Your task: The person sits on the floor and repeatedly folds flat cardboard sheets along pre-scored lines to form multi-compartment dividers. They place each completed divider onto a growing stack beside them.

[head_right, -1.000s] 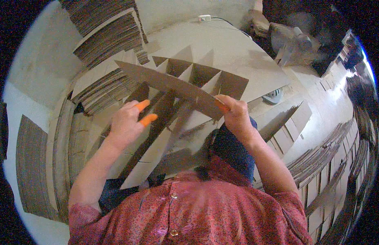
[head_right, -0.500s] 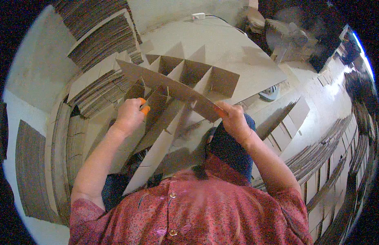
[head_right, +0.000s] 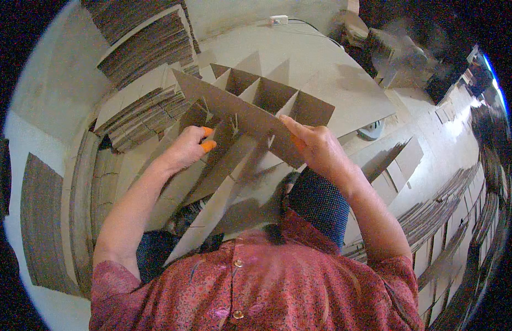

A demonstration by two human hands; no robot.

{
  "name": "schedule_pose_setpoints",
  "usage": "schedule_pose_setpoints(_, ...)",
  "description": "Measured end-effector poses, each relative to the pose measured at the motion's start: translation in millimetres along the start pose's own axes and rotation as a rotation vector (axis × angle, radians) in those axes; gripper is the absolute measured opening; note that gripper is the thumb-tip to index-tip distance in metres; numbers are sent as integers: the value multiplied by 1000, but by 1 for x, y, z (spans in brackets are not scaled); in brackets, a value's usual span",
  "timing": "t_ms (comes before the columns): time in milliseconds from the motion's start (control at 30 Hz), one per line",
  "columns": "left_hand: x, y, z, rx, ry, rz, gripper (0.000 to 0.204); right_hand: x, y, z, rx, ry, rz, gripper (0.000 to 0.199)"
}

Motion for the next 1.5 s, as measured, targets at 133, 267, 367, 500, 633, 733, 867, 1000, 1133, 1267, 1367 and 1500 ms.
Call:
schedule_pose_setpoints(133, 25, 9, 15, 75, -114, 17, 24, 9, 12, 11, 78, -85, -32, 42)
schedule_pose_setpoints(267, 16, -1, -6, -8, -255, -20, 28, 11, 17, 17, 112, -93, 57, 43)
schedule_pose_setpoints(367, 37, -11, -60, -522, 37, 56, 32, 6, 18, 9, 41, -87, 11, 44)
schedule_pose_setpoints(500, 81, -4, -79, -553, 448, -61, 37, 1, 19, 12, -40, -150, -124, 46)
schedule_pose_setpoints(633, 107, 17, -46, 34, 87, -234, 32, -2, 29, 18, 105, -144, 69, 44)
schedule_pose_setpoints(733, 99, 17, -43, 18, 2, -194, 31, -4, 32, 17, 97, -121, 82, 43)
schedule_pose_setpoints(867, 133, 15, -79, -364, 81, -49, 35, -1, 42, 6, -22, -112, -10, 47)
schedule_pose_setpoints(1000, 164, 14, -126, -612, 392, -208, 46, -17, 43, 19, 33, -243, -78, 46)
schedule_pose_setpoints(1133, 184, 33, -140, -675, 702, -246, 56, -22, 54, 22, -37, -233, -114, 45)
schedule_pose_setpoints(1267, 207, 61, -143, -538, 749, -187, 53, -44, 61, 22, -57, -286, -60, 43)
schedule_pose_setpoints(1367, 238, 70, -161, -495, 421, -401, 39, -44, 64, 20, -81, -274, -44, 41)
schedule_pose_setpoints(1500, 231, 62, -173, -456, 219, -274, 23, -48, 58, 18, -117, -300, -16, 39)
Point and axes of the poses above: each hand's wrist, its own y-axis towards the middle knuckle, its own z-axis out of the palm, x = y × z, the point moved 7 cm from there along y, towards the middle knuckle, and after that the axes turned 4 degrees about y, right-handed, at the moved point
